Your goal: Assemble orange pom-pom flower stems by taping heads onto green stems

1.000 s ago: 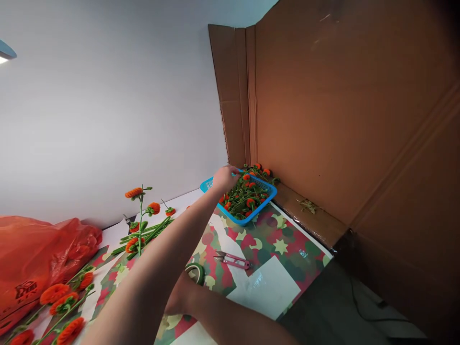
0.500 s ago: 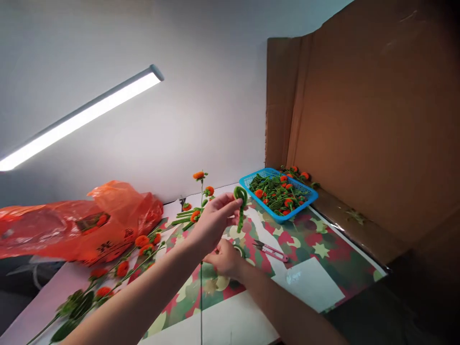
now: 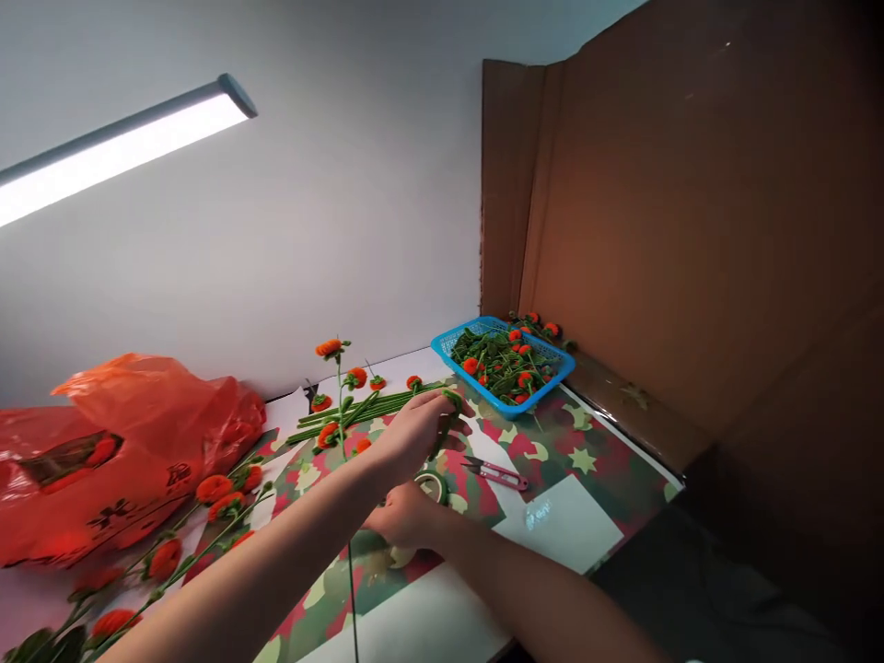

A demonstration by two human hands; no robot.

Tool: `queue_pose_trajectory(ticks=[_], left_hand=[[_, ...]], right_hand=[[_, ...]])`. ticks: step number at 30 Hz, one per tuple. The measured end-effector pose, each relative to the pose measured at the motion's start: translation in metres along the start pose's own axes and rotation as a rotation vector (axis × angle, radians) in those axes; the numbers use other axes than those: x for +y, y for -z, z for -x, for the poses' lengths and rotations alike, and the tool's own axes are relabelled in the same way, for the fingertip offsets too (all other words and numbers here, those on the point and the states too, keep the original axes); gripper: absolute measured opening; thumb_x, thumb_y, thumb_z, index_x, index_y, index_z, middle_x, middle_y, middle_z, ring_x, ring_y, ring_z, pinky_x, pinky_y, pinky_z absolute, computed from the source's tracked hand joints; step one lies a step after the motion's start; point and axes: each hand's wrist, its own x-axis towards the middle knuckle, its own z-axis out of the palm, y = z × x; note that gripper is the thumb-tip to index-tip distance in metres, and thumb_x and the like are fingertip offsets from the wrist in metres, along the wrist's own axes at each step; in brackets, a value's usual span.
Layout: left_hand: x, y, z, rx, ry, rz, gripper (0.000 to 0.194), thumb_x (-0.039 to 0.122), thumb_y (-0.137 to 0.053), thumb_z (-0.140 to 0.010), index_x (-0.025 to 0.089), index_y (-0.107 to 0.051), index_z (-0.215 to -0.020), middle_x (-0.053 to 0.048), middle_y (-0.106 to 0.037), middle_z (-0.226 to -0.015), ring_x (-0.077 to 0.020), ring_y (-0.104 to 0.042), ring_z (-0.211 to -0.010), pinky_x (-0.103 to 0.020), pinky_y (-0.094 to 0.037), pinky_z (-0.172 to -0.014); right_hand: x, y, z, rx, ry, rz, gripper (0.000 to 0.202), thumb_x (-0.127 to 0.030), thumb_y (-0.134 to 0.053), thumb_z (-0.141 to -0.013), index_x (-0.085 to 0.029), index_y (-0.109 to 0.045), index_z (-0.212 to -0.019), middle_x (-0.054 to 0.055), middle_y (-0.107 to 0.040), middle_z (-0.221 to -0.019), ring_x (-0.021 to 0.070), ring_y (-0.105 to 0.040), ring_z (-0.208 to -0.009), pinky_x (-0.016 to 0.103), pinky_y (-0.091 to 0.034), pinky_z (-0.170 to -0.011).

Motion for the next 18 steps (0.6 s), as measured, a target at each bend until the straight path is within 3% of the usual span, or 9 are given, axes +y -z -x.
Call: queue_pose_trajectory(ticks=[4, 6, 11, 15, 18], left_hand=[[0.000, -0.018, -0.043, -0.024, 0.043, -0.002, 0.003, 0.012, -0.050, -0.065, 0.015, -0.050, -0.063, 0.003, -0.042, -0.056, -0.0035, -0.030, -0.042, -0.015, -0.020, -0.037], [0.000, -0.024, -0.061, -0.031, 0.056, -0.022, 0.011, 0.015, -0.053, -0.068, 0.016, -0.045, -0.061, 0.005, -0.035, -0.054, -0.0026, -0.025, -0.041, -0.015, -0.016, -0.037], [-0.003, -0.030, -0.092, -0.086, 0.078, -0.083, 0.032, 0.033, -0.060, -0.077, 0.019, -0.035, -0.063, 0.008, -0.026, -0.054, -0.0025, -0.021, -0.040, -0.016, -0.015, -0.037], [-0.008, -0.035, -0.106, -0.118, 0.078, -0.115, 0.035, 0.037, -0.059, -0.078, 0.019, -0.033, -0.062, 0.008, -0.028, -0.054, -0.0033, -0.022, -0.039, -0.017, -0.017, -0.037], [-0.003, -0.040, -0.122, -0.127, 0.062, -0.121, 0.031, 0.036, -0.057, -0.078, 0.019, -0.037, -0.062, 0.006, -0.036, -0.054, -0.0058, -0.032, -0.041, -0.019, -0.026, -0.039]], right_hand=[[0.000, 0.000, -0.001, -0.027, -0.029, -0.057, 0.037, -0.019, -0.070, -0.059, -0.019, -0.064, -0.096, 0.002, -0.066, -0.094, 0.0208, -0.058, -0.089, 0.024, -0.045, -0.069], [0.000, 0.000, -0.002, -0.037, -0.033, -0.051, 0.025, -0.021, -0.069, -0.061, -0.018, -0.065, -0.086, 0.001, -0.066, -0.086, 0.0190, -0.058, -0.084, 0.023, -0.043, -0.068], [-0.004, 0.002, -0.002, -0.067, -0.023, 0.032, 0.005, -0.020, -0.065, -0.066, -0.018, -0.063, -0.071, -0.002, -0.063, -0.075, 0.0169, -0.057, -0.080, 0.022, -0.041, -0.066], [-0.002, 0.000, -0.003, -0.059, 0.015, 0.046, 0.012, -0.026, -0.072, -0.064, -0.019, -0.065, -0.070, -0.002, -0.064, -0.076, 0.0174, -0.057, -0.083, 0.020, -0.042, -0.068], [0.003, -0.002, -0.003, -0.061, 0.026, 0.067, 0.013, -0.028, -0.072, -0.064, -0.018, -0.066, -0.071, -0.003, -0.064, -0.075, 0.0157, -0.057, -0.081, 0.018, -0.042, -0.066]])
